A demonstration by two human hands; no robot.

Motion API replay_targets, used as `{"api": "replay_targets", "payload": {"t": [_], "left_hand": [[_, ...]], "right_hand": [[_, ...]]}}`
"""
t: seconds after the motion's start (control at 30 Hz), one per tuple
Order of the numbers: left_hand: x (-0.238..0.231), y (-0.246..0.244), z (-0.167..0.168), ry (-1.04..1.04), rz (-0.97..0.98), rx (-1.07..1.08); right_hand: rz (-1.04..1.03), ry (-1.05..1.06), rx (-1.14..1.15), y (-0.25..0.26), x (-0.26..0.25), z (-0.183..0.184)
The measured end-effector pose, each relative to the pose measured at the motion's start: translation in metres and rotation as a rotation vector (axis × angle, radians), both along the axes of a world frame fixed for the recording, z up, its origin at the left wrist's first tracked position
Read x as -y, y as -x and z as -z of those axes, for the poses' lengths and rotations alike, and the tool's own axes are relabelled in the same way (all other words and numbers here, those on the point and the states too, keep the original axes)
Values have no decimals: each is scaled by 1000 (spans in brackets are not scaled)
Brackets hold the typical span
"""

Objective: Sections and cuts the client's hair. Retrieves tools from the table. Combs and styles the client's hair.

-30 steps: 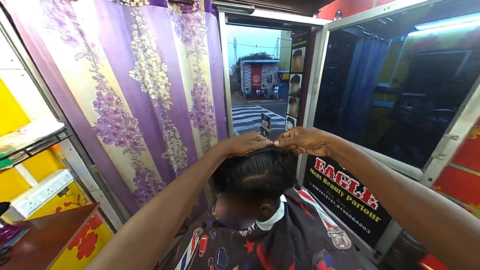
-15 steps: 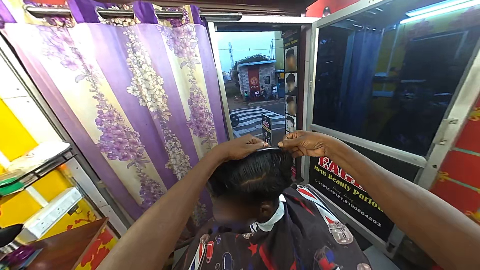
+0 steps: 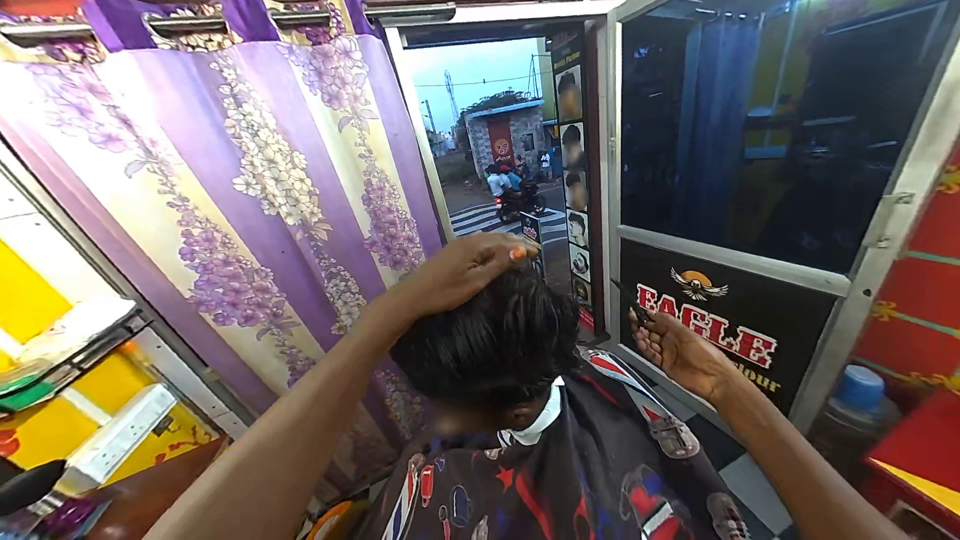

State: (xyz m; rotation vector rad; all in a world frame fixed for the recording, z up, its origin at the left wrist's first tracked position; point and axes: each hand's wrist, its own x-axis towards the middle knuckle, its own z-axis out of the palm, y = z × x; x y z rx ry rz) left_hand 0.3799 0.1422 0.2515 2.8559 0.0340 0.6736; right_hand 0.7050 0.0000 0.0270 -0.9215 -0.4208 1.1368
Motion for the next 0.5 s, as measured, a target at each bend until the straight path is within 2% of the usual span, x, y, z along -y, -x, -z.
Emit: {"api": "replay_targets", "payload": {"t": [0.1, 0.17, 0.2, 0.3, 0.33, 0.4, 0.5], "left_hand": [[39, 21, -6, -219, -92, 388], [78, 38, 17, -367, -34, 522], [96, 43, 41, -435, 41, 475], [133, 38, 112, -680, 314, -62], [136, 30, 127, -679, 356, -171], [128, 18, 141, -642, 321, -279], [111, 2, 132, -631, 270, -301]], "right_hand": [[12, -18, -92, 9, 26, 23], [46, -22, -137, 17, 44, 33], [50, -21, -154, 19, 52, 38], [61, -1, -204, 27, 63, 46], [58, 7, -218, 30, 65, 47], [51, 13, -223, 35, 67, 48], [40, 6, -214, 44, 65, 46]]}}
